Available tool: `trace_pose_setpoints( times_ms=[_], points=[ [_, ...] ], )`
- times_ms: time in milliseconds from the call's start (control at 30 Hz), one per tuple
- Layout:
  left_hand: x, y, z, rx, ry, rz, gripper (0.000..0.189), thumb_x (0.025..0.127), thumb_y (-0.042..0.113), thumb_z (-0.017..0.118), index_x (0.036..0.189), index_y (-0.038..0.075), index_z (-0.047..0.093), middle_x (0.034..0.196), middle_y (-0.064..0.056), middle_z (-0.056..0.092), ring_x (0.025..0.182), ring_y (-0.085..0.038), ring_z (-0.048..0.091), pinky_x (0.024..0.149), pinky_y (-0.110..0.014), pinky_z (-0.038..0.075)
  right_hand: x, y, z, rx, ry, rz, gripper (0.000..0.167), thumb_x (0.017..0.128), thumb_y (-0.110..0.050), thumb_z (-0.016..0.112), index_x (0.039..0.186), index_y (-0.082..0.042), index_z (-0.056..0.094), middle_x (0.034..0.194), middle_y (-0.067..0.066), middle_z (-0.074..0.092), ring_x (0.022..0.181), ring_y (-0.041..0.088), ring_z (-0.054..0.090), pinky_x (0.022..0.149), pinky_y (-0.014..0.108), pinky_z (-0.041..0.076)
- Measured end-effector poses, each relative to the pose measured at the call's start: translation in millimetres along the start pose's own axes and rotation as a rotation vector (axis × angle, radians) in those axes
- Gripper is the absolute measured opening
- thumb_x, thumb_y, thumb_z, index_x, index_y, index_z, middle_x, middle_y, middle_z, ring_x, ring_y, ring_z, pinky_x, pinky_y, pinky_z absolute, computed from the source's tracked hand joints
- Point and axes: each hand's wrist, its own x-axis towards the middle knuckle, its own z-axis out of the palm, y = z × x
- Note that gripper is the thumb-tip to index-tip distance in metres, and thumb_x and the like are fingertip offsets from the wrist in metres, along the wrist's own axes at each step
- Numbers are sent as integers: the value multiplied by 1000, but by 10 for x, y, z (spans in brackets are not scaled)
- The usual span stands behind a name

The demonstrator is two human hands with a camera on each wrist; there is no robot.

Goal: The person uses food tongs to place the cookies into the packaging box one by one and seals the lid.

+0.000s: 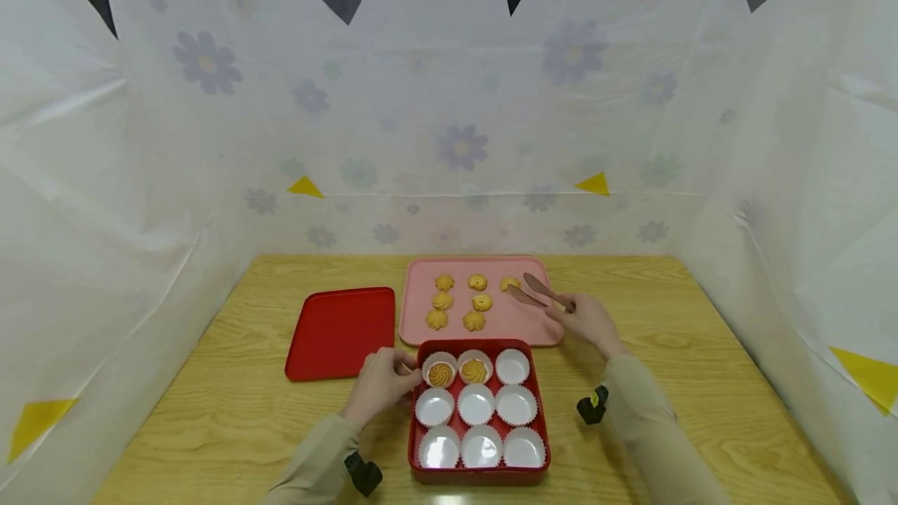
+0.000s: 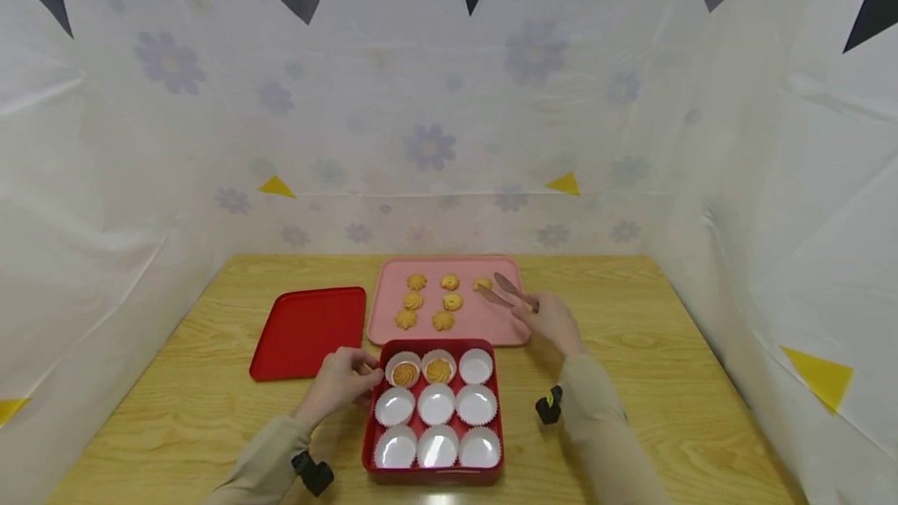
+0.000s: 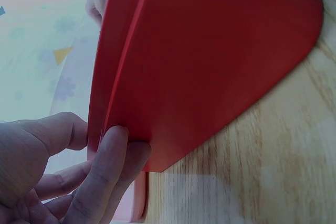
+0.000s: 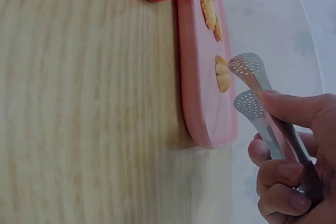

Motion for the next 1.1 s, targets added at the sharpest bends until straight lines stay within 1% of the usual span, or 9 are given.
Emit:
trace_pose_setpoints(
  times_ms=[67, 300, 400, 500, 633, 733, 867, 933, 1100],
  points=[
    [0, 0, -3, 3, 1, 0, 17, 87, 3, 72, 100, -7, 71, 78, -15, 74, 56, -18, 70, 54, -30, 58, 32, 5, -20, -2, -25, 6, 50, 96, -30, 66, 128, 8, 63, 76, 13, 63, 58, 14, 40, 56, 30, 34],
    [2, -12, -4, 7, 7, -1, 16, 86, 4, 72, 99, -6, 71, 78, -14, 74, 56, -18, 70, 54, -31, 58, 130, -5, -61, -45, -95, 13, 47, 97, -30, 65, 128, 6, 64, 85, 13, 67, 63, 15, 46, 58, 30, 38],
    [5, -14, -3, 14, 10, 3, 16, 86, 4, 72, 98, -6, 71, 77, -13, 74, 57, -18, 70, 54, -30, 58, 176, -5, -48, -42, -118, 34, 49, 97, -31, 64, 129, 5, 63, 81, 12, 63, 62, 16, 43, 57, 31, 36],
    [8, -19, -1, 11, 10, 7, 16, 86, 4, 73, 98, -6, 71, 78, -13, 74, 57, -18, 70, 54, -30, 58, 205, -14, -32, -33, -123, 58, 53, 97, -33, 64, 132, 7, 60, 101, 22, 69, 69, 19, 49, 60, 31, 39],
    [12, -28, 5, 1, 5, 11, 16, 86, 4, 72, 98, -6, 71, 78, -14, 74, 58, -20, 71, 55, -33, 59, 227, -32, -16, -15, -121, 69, 58, 97, -34, 65, 135, 10, 56, 121, 30, 66, 74, 20, 53, 63, 30, 41],
    [12, -29, 4, 5, 6, 11, 15, 86, 4, 72, 98, -6, 71, 77, -13, 74, 58, -19, 71, 55, -33, 59, 244, -46, -7, -11, -123, 75, 59, 97, -34, 65, 135, 10, 56, 116, 28, 67, 71, 19, 52, 62, 30, 41],
    [6, -18, -2, 12, 8, 6, 15, 87, 5, 73, 98, -5, 72, 77, -13, 74, 57, -18, 70, 54, -31, 58, 258, -62, -6, -14, -137, 68, 55, 97, -33, 65, 132, 9, 59, 97, 20, 71, 64, 16, 54, 62, 30, 43],
    [5, -10, -1, 14, 9, 5, 15, 87, 4, 73, 98, -5, 72, 77, -13, 74, 58, -19, 70, 54, -30, 58, 255, -68, -11, -6, -144, 74, 55, 96, -33, 65, 132, 8, 60, 88, 18, 68, 61, 15, 51, 61, 30, 42],
    [0, 1, 0, 15, 11, 6, 13, 87, 4, 73, 96, -5, 72, 77, -15, 74, 58, -21, 71, 54, -31, 58, 220, -75, -18, 36, -140, 80, 59, 97, -33, 66, 136, 10, 56, 85, 11, 59, 56, 13, 37, 54, 30, 36]
  ],
)
